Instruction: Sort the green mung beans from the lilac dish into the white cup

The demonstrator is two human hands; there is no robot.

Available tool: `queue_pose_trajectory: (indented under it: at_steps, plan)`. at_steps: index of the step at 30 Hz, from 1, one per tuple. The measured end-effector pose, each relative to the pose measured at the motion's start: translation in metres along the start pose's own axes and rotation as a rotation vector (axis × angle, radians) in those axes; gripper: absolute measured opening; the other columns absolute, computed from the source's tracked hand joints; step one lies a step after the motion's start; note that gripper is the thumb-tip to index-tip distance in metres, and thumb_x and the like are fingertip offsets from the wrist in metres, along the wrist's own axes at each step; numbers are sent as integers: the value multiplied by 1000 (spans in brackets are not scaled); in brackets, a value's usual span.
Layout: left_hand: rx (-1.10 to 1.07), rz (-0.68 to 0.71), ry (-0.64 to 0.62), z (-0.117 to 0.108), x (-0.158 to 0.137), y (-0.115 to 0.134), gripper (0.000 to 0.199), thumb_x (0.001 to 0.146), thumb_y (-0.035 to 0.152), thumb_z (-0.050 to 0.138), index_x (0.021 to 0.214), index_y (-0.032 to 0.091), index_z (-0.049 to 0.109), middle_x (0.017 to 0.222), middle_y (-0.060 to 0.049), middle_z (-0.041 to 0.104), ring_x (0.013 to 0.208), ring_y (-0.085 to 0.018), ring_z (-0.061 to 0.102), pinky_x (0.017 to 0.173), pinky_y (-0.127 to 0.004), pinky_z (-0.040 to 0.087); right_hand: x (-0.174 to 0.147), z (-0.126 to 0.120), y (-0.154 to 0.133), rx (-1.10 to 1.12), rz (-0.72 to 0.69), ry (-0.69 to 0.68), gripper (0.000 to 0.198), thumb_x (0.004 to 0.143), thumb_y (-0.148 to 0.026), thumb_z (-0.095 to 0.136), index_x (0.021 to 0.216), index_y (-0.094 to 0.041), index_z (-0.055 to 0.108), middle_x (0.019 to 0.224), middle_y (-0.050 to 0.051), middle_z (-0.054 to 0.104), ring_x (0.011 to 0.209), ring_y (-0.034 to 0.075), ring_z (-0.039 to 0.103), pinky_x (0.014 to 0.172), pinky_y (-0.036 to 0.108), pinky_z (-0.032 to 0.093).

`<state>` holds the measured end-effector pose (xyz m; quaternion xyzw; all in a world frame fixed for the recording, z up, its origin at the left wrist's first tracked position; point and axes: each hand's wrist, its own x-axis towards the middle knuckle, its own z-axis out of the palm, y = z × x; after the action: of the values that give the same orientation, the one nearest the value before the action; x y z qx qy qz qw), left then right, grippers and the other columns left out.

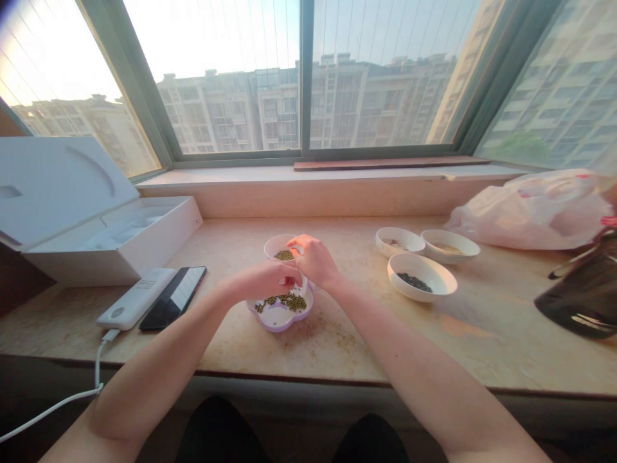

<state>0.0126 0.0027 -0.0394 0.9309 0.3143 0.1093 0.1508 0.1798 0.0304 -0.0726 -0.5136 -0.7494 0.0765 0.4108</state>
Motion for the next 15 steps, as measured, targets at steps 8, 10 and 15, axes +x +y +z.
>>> queue_pose_trajectory:
  at_steps: [8,10,15]
  plan:
    - [-616,98,74,-8,1,-7,17,85,15,54,93,15,69,83,-1,66,78,-11,60,72,-24,48,-6,-12,-4,44,-45,-65,17,78,-15,65,92,-17,75,99,10,77,92,25,70,82,33,50]
    - [-751,105,85,-10,0,-5,18,88,16,51,97,16,67,75,1,60,71,-9,57,70,-24,47,-8,-14,-6,26,-67,-75,17,76,-12,64,89,-16,75,96,10,76,89,24,69,79,32,48]
    - [-1067,107,169,-14,-1,0,12,92,25,56,95,16,63,67,4,54,63,-8,51,63,-24,43,-13,-13,-13,30,-35,-74,18,77,-6,56,76,-17,70,85,7,74,84,21,66,74,29,45]
